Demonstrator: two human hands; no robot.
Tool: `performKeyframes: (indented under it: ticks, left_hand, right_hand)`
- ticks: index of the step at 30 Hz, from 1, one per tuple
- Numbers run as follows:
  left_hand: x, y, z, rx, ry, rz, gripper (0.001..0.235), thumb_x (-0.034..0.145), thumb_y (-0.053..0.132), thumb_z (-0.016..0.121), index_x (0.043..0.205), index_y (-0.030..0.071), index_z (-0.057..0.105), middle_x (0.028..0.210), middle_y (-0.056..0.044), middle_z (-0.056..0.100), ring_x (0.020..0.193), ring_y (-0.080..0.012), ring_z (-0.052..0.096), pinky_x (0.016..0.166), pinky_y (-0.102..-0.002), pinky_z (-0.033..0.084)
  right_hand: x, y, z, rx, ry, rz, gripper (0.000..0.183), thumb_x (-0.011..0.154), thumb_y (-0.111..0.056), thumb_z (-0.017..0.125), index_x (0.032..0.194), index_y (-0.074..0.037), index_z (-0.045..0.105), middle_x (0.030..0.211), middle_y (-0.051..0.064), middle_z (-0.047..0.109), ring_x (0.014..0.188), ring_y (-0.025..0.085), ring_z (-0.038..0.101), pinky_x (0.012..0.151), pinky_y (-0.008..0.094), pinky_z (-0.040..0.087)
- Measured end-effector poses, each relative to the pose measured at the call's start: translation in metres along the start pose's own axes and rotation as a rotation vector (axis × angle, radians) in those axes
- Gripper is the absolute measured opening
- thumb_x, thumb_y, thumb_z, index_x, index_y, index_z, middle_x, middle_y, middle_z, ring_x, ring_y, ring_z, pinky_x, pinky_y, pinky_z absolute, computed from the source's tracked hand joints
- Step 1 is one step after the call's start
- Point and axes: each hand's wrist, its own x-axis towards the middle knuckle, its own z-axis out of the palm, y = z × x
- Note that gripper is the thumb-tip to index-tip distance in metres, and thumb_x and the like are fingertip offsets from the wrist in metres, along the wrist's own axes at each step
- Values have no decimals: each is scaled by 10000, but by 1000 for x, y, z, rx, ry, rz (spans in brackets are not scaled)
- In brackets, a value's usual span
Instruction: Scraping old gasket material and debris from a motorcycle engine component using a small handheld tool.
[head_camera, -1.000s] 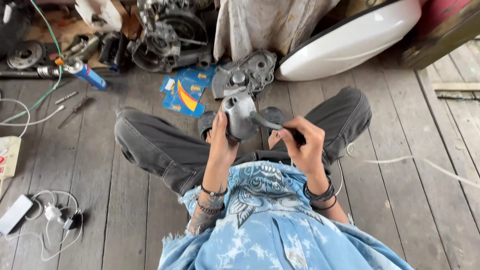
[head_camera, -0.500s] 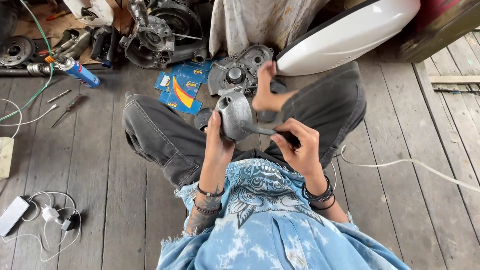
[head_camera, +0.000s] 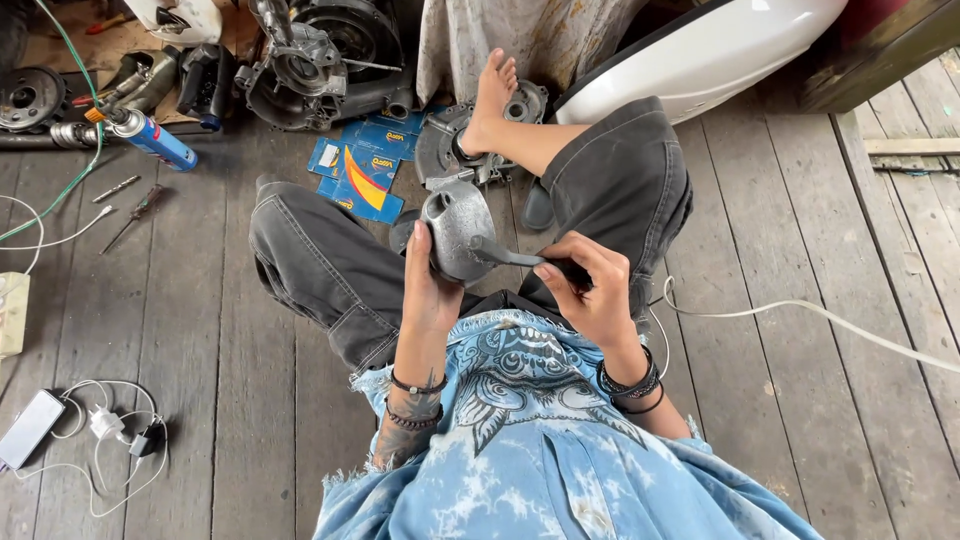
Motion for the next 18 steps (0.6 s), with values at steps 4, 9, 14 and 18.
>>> performKeyframes:
  ticks: [4, 9, 14, 18]
  left_hand:
    - [4, -5, -8, -7, 13, -19, 428, 987, 485, 612, 1263, 159, 641, 1260, -174, 613, 1108, -319, 654, 942, -522, 556]
    - [4, -2, -10, 1, 34, -23, 423, 981, 499, 614, 1253, 176, 647, 1241, -161, 619, 1101, -316, 651, 948, -520, 557]
    - [4, -2, -11, 4, 34, -21, 404, 976, 514, 615, 1213, 189, 654, 1211, -138, 638, 1085, -301, 661, 932, -520, 565]
    - [2, -5, -11, -14, 60, -28, 401, 981, 498, 608, 1195, 160, 639, 1189, -154, 640, 1056, -327, 672, 906, -557, 572]
  right_hand:
    - [-3, 6, 0, 12, -7, 15, 143, 997, -118, 683, 908, -14, 726, 643, 90, 586, 426, 129, 392, 401, 262, 316]
    - [3, 0, 2, 1, -4, 10, 144, 1008, -120, 670, 924, -10, 710, 632, 86, 566, 428, 115, 371, 407, 259, 304]
    - [-1, 1, 3, 9, 7, 6, 165, 1001, -138, 685, 904, -7, 713, 647, 96, 591, 431, 140, 377, 411, 272, 297]
    - [-1, 4, 1, 13, -1, 5, 162, 1002, -133, 684, 907, -5, 711, 650, 92, 596, 435, 120, 385, 409, 261, 309]
